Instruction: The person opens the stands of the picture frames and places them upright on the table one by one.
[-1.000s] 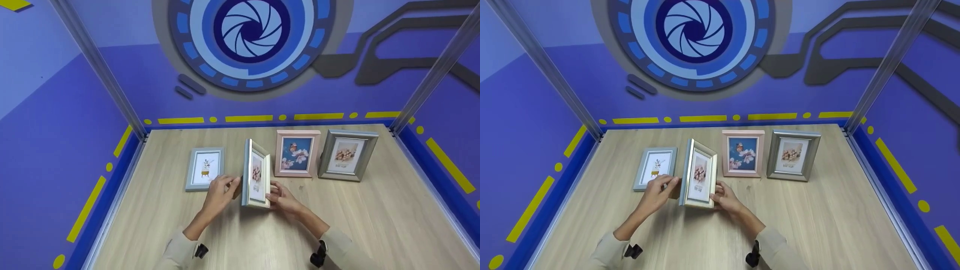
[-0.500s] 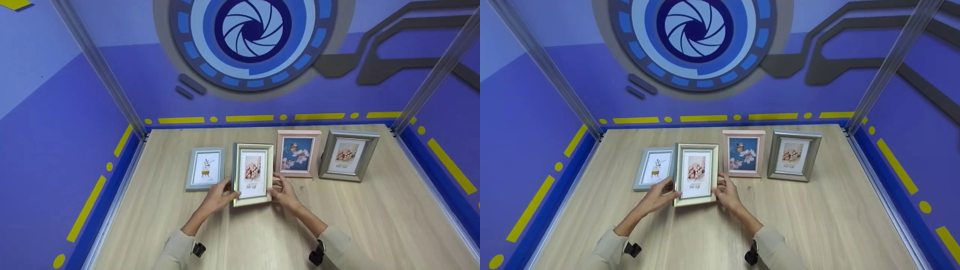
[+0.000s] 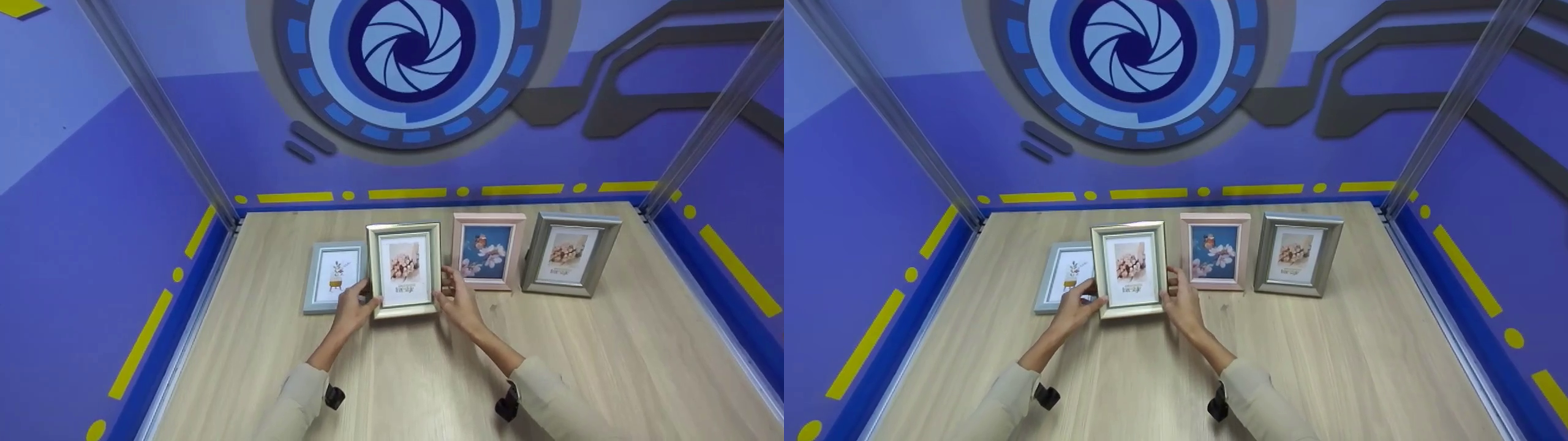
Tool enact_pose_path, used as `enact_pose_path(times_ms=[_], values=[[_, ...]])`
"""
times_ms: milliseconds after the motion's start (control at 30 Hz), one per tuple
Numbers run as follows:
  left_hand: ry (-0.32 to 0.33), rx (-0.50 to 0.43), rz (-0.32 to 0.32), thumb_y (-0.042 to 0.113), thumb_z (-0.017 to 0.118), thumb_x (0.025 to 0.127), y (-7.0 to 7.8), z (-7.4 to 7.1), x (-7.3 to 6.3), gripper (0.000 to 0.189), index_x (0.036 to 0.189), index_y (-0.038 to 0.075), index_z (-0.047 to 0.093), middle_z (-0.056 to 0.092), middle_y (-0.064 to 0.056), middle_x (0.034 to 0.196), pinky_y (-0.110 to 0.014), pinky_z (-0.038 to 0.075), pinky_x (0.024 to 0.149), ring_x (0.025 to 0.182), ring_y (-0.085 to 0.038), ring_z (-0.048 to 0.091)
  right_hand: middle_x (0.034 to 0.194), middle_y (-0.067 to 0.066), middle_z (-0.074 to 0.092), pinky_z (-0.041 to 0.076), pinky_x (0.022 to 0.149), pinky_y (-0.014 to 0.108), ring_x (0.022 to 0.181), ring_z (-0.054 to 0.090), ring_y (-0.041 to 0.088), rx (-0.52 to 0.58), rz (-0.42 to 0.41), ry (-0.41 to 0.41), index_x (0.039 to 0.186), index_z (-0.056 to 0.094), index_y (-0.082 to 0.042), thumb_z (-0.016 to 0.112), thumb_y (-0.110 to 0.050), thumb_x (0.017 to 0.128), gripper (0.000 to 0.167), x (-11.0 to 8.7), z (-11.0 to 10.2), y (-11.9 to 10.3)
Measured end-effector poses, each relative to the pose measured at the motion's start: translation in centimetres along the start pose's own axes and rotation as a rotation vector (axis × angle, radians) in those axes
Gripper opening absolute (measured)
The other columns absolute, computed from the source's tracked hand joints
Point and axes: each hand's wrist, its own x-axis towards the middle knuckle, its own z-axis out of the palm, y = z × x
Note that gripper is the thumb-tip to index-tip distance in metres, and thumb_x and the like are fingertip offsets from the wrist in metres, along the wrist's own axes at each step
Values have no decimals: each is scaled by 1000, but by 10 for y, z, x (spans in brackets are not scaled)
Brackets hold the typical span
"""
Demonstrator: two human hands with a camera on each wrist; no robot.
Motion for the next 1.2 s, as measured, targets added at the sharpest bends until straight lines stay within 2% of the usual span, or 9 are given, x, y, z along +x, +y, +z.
enact_pose_path(times_ms=[133,333,567,700,900,1033,1100,1200], values=[[47,1,-58,0,72,88,-3,3,6,32,118,-11,66,71,-25,98,-48,59,83,92,-37,69,115,31,67,57,93,53,106,67,44,-26,-32,-13,140,48,9,64,12,88,55,3,3,-1],[122,11,-112,-1,76,85,-8,9,16,35,118,-9,69,74,-23,96,-48,60,83,91,-35,72,130,37,60,54,99,57,119,62,52,-25,-31,-46,146,43,12,61,11,89,60,8,3,-4],[154,-20,-135,-2,77,85,-13,17,31,35,119,-7,71,75,-22,98,-45,60,85,93,-33,73,136,38,51,48,104,60,122,57,53,-165,-45,-10,144,45,14,67,7,84,65,14,2,-2],[160,-22,-112,-3,77,84,-17,21,38,32,116,-6,72,75,-23,98,-46,60,85,93,-34,73,139,37,47,47,107,59,125,55,54,-125,-6,-33,148,39,14,66,7,84,70,15,2,0],[190,-2,-82,-3,78,83,-22,26,46,27,109,-5,74,76,-22,94,-46,61,82,89,-33,74,144,39,42,45,109,57,132,50,56,-5,36,-68,151,32,15,63,11,86,72,18,3,4],[191,-5,-107,-3,78,82,-24,31,52,20,102,-3,75,76,-20,92,-44,61,81,87,-31,73,147,40,41,42,112,57,136,46,55,19,47,-68,152,29,15,63,11,87,74,21,2,3],[186,-12,-118,-2,78,83,-25,33,54,21,104,-3,75,77,-20,94,-44,61,82,89,-31,73,148,41,40,40,113,57,137,44,55,27,41,-66,152,28,16,62,11,87,74,22,2,3],[174,-18,-130,-1,77,84,-26,33,56,26,109,-4,74,77,-20,98,-44,60,84,92,-31,73,149,43,38,37,115,59,139,41,56,62,51,-68,151,27,19,60,14,87,72,19,0,-15]])
